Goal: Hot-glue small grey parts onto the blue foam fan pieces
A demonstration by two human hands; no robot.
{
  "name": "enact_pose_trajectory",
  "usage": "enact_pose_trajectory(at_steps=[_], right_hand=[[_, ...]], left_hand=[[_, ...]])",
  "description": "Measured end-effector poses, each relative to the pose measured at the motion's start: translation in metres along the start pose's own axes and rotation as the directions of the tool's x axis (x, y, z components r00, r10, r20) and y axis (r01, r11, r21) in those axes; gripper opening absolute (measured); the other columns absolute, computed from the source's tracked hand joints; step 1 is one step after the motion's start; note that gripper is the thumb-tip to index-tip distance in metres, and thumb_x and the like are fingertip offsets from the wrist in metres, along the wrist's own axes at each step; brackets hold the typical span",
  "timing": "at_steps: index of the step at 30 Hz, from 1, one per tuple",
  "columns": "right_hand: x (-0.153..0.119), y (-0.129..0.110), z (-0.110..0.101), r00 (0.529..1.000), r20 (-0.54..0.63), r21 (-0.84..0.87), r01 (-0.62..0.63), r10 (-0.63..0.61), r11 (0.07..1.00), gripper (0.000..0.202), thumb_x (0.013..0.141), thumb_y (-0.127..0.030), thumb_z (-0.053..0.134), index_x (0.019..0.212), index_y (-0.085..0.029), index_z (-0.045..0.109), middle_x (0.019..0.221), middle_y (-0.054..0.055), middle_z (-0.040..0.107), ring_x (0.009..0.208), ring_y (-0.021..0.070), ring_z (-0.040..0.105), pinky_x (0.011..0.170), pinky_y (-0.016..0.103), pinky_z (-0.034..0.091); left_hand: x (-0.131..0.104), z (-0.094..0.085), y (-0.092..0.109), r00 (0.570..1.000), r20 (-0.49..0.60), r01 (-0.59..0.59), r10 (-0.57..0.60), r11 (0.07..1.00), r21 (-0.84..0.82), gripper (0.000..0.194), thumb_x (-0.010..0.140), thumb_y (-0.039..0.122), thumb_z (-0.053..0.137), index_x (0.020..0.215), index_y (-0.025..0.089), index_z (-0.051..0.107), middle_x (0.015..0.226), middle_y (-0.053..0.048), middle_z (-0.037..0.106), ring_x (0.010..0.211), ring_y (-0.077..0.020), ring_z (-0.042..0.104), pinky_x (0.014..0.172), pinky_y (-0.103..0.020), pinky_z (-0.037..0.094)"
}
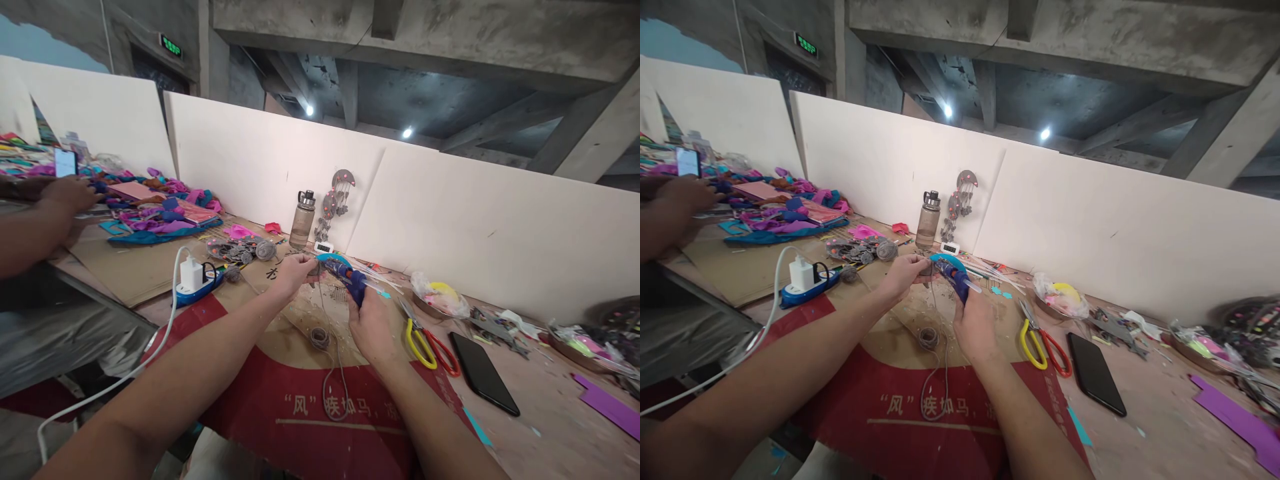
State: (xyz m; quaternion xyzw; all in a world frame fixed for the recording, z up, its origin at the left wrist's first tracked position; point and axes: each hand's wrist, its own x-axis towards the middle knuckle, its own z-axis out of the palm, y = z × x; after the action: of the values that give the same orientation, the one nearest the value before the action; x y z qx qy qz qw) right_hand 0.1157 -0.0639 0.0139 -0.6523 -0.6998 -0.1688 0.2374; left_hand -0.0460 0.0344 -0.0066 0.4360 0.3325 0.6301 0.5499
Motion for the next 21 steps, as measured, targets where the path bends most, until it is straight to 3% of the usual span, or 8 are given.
enact_pose_trajectory(at_steps=[10,21], right_hand=[[0.0009,0.0006,-0.0004,0.999,0.021,0.009,-0.029,0.029,1.000,0.030,0.093,-0.031,0.043,0.108,-0.010,0.057,0.095,0.015,0.067,0.084,0.0212,0.063,0.072,0.027,0.040],[0.0002,-0.0002,0.0028,0.999,-0.033,0.067,0.032,-0.030,0.997,0.036,0.091,-0.026,0.042,0.123,-0.010,0.049,0.110,0.016,0.064,0.090,0.0210,0.062,0.076,0.028,0.041]], left_hand=[[0.0005,-0.0024,0.0077,0.999,-0.046,-0.026,0.026,1.000,0.008,0.019,0.069,0.023,0.070,0.063,0.012,0.056,0.061,-0.003,0.065,0.060,-0.0167,0.067,0.069,-0.035,0.058],[-0.0050,0.0056,-0.0005,1.000,0.018,0.020,-0.021,0.999,0.045,0.018,0.073,0.021,0.069,0.063,0.012,0.056,0.062,-0.003,0.064,0.060,-0.0153,0.067,0.066,-0.032,0.059]])
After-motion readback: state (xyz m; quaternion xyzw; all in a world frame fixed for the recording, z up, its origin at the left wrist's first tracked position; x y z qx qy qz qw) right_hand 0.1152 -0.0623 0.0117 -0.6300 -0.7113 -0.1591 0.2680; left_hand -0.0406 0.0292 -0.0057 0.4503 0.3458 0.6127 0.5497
